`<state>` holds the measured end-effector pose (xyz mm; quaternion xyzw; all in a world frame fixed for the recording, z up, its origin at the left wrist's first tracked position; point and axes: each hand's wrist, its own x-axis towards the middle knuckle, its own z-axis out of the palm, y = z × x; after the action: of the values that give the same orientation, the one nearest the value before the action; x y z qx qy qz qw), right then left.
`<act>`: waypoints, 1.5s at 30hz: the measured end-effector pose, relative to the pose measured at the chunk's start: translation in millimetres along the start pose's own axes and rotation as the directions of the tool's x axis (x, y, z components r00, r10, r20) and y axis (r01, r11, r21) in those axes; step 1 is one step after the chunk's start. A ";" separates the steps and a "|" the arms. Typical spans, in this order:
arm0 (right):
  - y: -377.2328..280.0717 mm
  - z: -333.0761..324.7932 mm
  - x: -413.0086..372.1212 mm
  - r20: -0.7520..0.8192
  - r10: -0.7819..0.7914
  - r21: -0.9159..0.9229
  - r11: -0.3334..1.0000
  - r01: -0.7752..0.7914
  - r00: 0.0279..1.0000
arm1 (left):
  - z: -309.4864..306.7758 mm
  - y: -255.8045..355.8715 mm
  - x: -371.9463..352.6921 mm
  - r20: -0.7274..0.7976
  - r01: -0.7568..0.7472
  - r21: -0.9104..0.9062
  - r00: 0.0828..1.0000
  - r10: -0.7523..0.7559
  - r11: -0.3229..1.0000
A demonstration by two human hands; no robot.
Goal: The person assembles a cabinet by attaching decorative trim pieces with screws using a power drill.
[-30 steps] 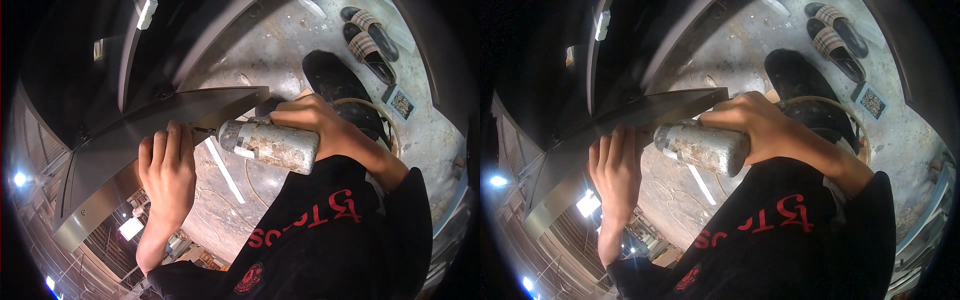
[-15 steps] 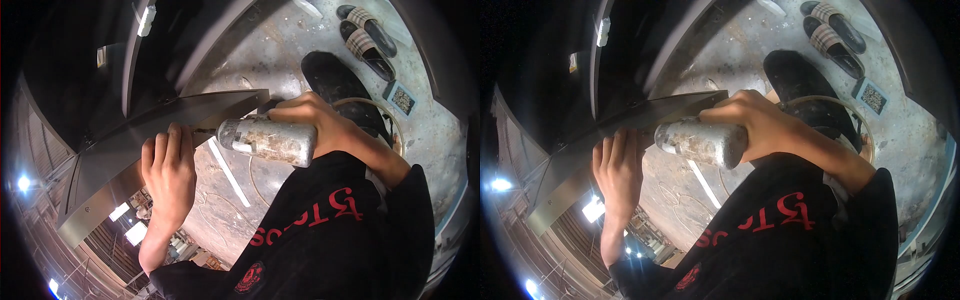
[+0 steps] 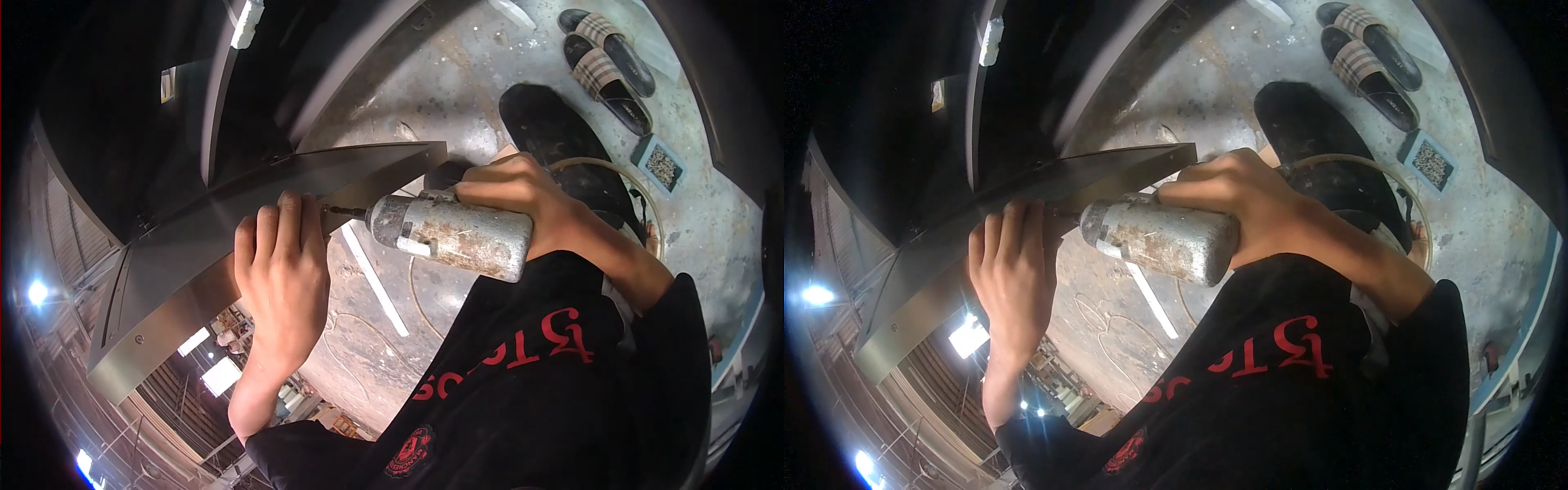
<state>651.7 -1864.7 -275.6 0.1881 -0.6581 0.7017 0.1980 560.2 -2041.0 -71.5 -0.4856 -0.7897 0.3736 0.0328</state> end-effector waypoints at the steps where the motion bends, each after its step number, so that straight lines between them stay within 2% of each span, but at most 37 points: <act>1: 2.1 1.6 -1.2 -0.019 -0.009 0.011 1.000 0.009 1.000 | 1.0 -0.5 -0.8 0.000 -0.001 -0.001 1.000 0.001 1.000; 5: 4.8 1.7 0.8 -0.048 -0.024 0.034 0.999 0.026 0.999 | 2.0 -3.3 0.4 -0.028 -0.053 0.016 0.998 0.053 0.998; 7: 6.5 2.2 1.7 -0.049 -0.026 0.052 0.998 0.028 0.998 | 2.2 -1.6 0.7 -0.028 -0.023 0.012 0.999 0.023 1.000; 21: 2.2 -3.1 4.8 0.046 0.044 0.048 0.998 -0.046 0.998 | 3.8 -1.8 0.0 -0.048 -0.030 -0.027 0.998 0.029 0.999; 23: 1.9 -7.2 3.1 0.113 0.110 0.001 0.994 -0.111 0.987 | 4.1 -1.7 -1.2 -0.045 -0.020 -0.037 0.999 0.019 0.999; 26: -1.0 -13.2 7.5 0.122 0.089 -0.043 0.996 -0.084 0.989 | 3.6 -2.0 -0.6 -0.040 -0.032 -0.012 0.999 0.031 0.999; 28: -15.3 -18.6 14.2 0.042 0.030 -0.195 0.981 -0.021 0.999 | 5.6 -3.0 -0.6 -0.053 -0.048 -0.018 0.997 0.047 0.999; 30: -20.8 -23.3 21.6 0.072 -0.001 -0.298 0.954 0.023 0.997 | 6.4 -2.8 -1.4 -0.056 -0.043 -0.017 0.998 0.042 0.999; 32: -13.7 -29.8 30.4 0.203 0.010 -0.347 0.936 0.063 0.979 | 5.8 -1.3 -2.4 -0.052 -0.015 -0.008 0.999 0.014 1.000; 35: -5.5 -28.4 33.6 0.169 -0.081 -0.388 0.911 0.142 0.982 | 4.4 -1.0 -2.9 -0.032 -0.004 -0.004 0.999 0.004 1.000; 38: 0.0 -31.4 37.5 0.175 -0.075 -0.311 0.942 0.127 0.982 | 6.7 -3.2 -3.0 -0.054 -0.037 0.014 0.998 0.038 0.999; 42: -5.1 -27.2 28.9 0.045 -0.089 -0.257 0.962 0.097 0.995 | 4.2 -1.0 -2.9 -0.039 -0.010 0.008 0.999 0.011 1.000; 45: -4.3 -26.6 23.2 0.048 -0.013 -0.183 0.983 0.021 0.999 | 5.7 -1.1 -4.0 -0.041 -0.010 -0.001 0.999 0.009 1.000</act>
<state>634.1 -1837.2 -261.4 0.1911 -0.7227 0.6318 0.2049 559.1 -2047.6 -73.6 -0.4970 -0.7866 0.3633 0.0471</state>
